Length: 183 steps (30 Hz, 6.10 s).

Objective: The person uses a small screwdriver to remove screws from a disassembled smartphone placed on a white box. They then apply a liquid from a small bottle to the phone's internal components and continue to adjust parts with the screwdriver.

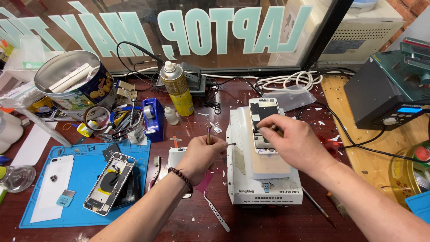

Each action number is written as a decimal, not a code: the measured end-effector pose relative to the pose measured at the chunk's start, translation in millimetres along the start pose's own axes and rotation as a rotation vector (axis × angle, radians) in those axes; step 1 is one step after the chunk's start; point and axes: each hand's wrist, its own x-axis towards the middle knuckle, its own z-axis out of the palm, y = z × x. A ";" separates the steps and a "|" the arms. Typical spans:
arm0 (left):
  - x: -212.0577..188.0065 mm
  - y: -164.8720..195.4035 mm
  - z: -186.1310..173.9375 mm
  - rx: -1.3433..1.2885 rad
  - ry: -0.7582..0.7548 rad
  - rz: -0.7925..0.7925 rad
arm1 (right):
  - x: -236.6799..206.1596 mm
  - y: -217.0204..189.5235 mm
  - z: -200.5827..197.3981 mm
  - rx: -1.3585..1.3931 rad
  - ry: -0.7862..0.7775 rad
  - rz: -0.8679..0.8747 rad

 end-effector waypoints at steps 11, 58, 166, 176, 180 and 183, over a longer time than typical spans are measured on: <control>45.9 -25.4 23.7 0.408 0.081 -0.047 | -9.2 25.5 -20.6 -0.072 0.083 0.134; -14.8 34.6 108.1 0.733 0.125 0.174 | -19.9 7.8 -12.3 -0.449 -0.147 0.026; 64.1 -52.1 -150.8 0.802 0.732 0.247 | 11.9 20.4 -16.9 0.154 0.338 0.299; 60.8 -28.3 -174.5 0.091 0.493 0.201 | 101.4 -68.6 63.6 0.825 -0.139 0.244; 30.3 -8.2 -167.8 -0.102 0.150 0.094 | 124.4 -87.8 148.4 0.799 -0.337 0.475; 18.0 -0.6 -166.8 0.070 0.070 0.178 | 120.6 -89.7 193.4 0.872 -0.385 0.514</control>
